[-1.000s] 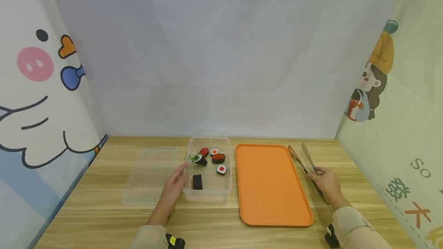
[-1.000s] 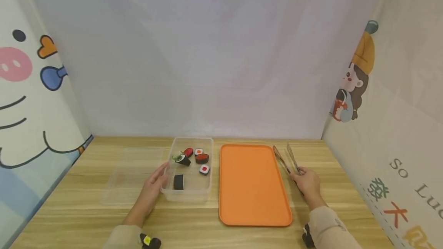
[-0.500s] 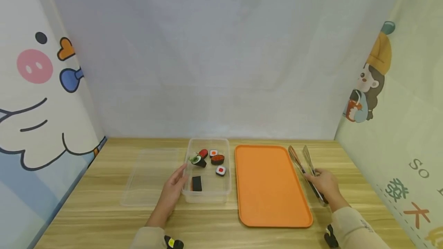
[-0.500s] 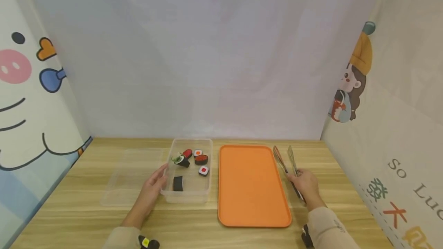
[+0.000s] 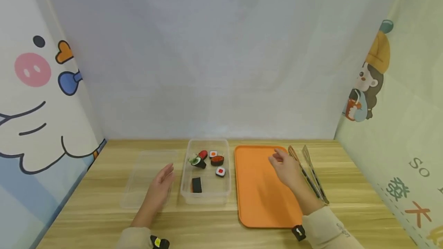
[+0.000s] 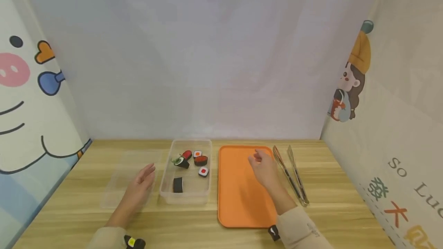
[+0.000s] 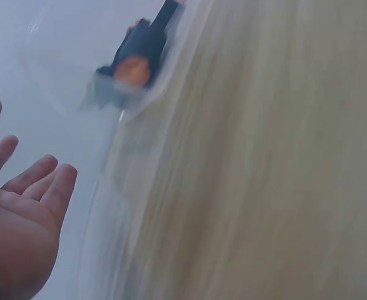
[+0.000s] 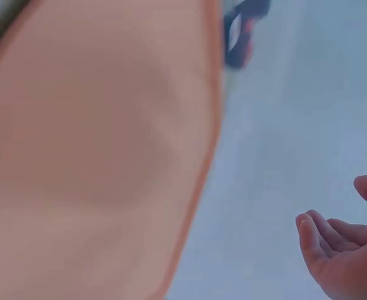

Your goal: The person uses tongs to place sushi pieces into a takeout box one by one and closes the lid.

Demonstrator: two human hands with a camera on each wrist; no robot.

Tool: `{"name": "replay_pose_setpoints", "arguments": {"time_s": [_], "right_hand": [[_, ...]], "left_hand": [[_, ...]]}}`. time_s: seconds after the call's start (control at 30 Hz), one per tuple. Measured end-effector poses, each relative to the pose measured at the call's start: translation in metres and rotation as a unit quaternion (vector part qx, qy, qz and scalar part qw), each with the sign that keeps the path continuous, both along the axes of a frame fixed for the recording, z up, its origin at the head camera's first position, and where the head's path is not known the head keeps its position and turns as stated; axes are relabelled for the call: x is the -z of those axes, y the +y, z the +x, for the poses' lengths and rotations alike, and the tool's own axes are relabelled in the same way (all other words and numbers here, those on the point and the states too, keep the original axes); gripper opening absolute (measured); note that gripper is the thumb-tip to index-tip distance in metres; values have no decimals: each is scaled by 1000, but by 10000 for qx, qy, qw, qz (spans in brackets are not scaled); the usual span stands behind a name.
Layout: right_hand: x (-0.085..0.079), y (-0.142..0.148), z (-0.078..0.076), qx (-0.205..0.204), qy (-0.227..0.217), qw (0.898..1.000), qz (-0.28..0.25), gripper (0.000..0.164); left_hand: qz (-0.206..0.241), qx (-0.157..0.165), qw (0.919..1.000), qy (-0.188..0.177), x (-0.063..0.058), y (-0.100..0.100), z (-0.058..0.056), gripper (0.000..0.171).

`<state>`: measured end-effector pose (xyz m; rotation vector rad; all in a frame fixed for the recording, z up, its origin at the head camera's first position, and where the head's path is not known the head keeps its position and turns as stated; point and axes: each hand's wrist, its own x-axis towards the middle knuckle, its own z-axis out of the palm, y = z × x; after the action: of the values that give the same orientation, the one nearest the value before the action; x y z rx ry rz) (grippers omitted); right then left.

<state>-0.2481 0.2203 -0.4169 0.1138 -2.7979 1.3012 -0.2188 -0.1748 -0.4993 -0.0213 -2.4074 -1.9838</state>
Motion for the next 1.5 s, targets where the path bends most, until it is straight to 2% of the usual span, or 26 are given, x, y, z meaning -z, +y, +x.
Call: {"name": "replay_pose_setpoints", "arguments": {"time_s": [0.2,0.3,0.43,0.6,0.73,0.83,1.03,1.17,1.3,1.43,1.5], "right_hand": [[-10,-82,13,-410,302,9971,-560,50],[-12,-119,19,-739,267,9935,-826,49],[-13,-161,24,-1111,75,9892,-949,53],[-10,-204,27,-1344,-236,9847,-1086,56],[-4,-236,31,-1434,-534,9802,-1260,61],[0,-260,36,-1344,-726,9802,-1261,66],[8,-299,48,-1084,-1131,9752,-1566,73],[18,-316,51,-1010,-996,9744,-1742,72],[34,-323,51,-908,-757,9781,-1712,69],[55,-324,49,-749,-443,9865,-1386,64],[63,-323,46,-623,-444,9905,-1140,63]], "left_hand": [[-787,-348,9958,-312,-12,-41,8,55],[-1161,-518,9910,-423,-13,-59,10,54],[-1540,-681,9843,-524,-10,-78,10,54],[-1845,-847,9756,-833,-6,-98,11,60],[-1917,-1043,9707,-1009,-4,-111,13,62],[-2023,-1142,9672,-1027,-4,-117,15,60],[-2293,-1135,9607,-1076,-2,-126,13,58],[-2341,-1187,9597,-1003,3,-126,13,57],[-2384,-1169,9604,-845,8,-122,12,56],[-2473,-1065,9604,-717,11,-119,10,53],[-2522,-1013,9602,-651,11,-118,9,52]]}}
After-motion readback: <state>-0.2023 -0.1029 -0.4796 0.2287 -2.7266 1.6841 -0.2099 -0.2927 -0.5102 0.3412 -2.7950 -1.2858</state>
